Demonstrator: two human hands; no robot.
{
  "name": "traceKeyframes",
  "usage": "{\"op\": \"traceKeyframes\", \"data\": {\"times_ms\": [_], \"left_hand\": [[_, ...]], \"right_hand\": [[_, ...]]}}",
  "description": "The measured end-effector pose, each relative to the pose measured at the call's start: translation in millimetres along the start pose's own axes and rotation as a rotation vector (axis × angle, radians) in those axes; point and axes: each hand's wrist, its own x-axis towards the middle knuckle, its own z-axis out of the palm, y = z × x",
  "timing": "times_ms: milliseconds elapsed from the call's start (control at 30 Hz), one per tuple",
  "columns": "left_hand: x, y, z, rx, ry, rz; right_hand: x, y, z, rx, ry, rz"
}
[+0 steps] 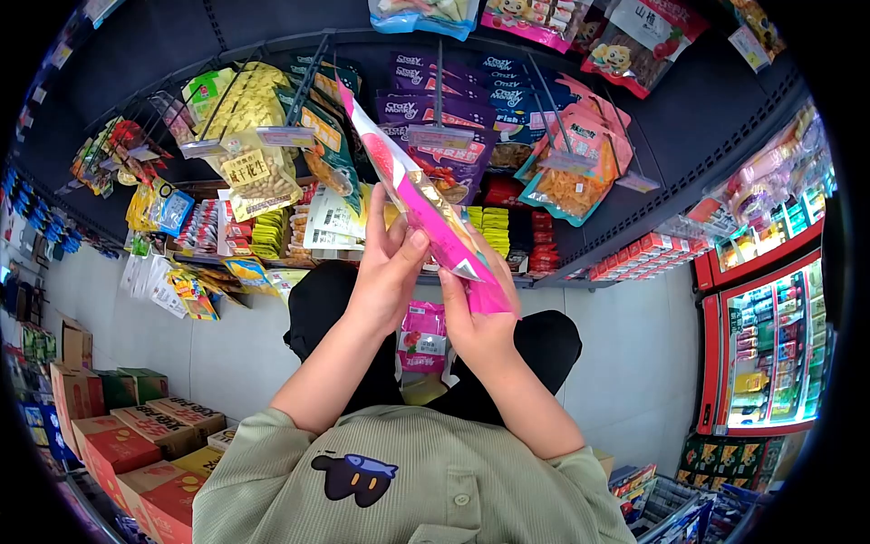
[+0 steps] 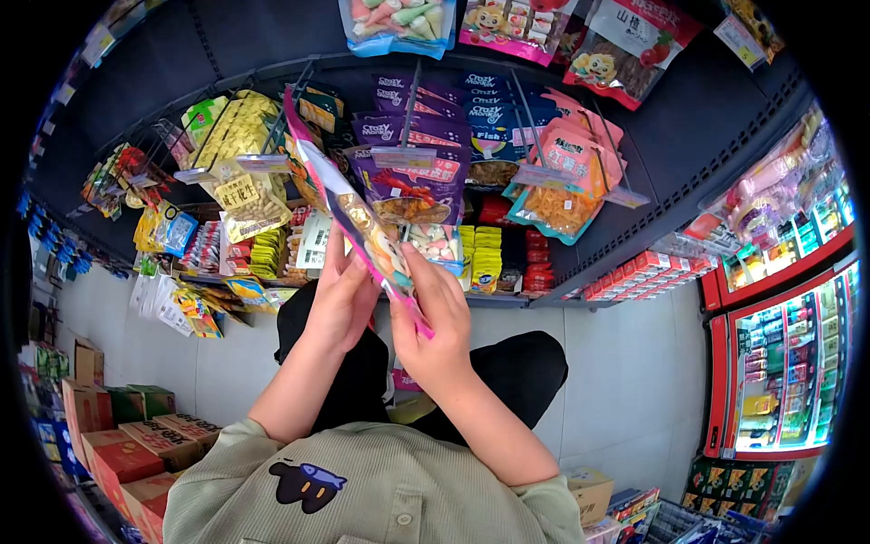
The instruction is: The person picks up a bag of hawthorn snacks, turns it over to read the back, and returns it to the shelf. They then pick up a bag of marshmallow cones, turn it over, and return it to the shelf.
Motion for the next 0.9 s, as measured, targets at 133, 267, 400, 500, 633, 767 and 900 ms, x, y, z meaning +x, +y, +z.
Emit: {"op": "traceKeyframes", "data": {"times_ms": [133,267,400,500,633,767,900], "left_hand": [[-4,6,3,-0.058,-0.069,-0.03],[-11,5,-10,-0.175,-0.073,-0.134],[-12,0,-25,-0.38,-0.143,-0.192],[-9,-3,-30,-0.453,-0.054,-0.222],[-14,3,-28,-0.586,-0.148,-0.169],[-14,3,-33,-0.476,-0.029,-0.138],[-16,8,-37,-0.515,-0.055,-0.095]], "right_hand": [[9,-5,-9,-0.2,-0.021,-0.168],[12,-7,-11,-0.317,-0.073,-0.242],[15,-6,-11,-0.364,-0.11,-0.292],[16,-7,-11,-0.36,-0.153,-0.31],[17,-15,-16,-0.315,-0.252,-0.251],[17,-17,-19,-0.235,-0.315,-0.203],[15,-15,-21,-0.16,-0.31,-0.173]]}}
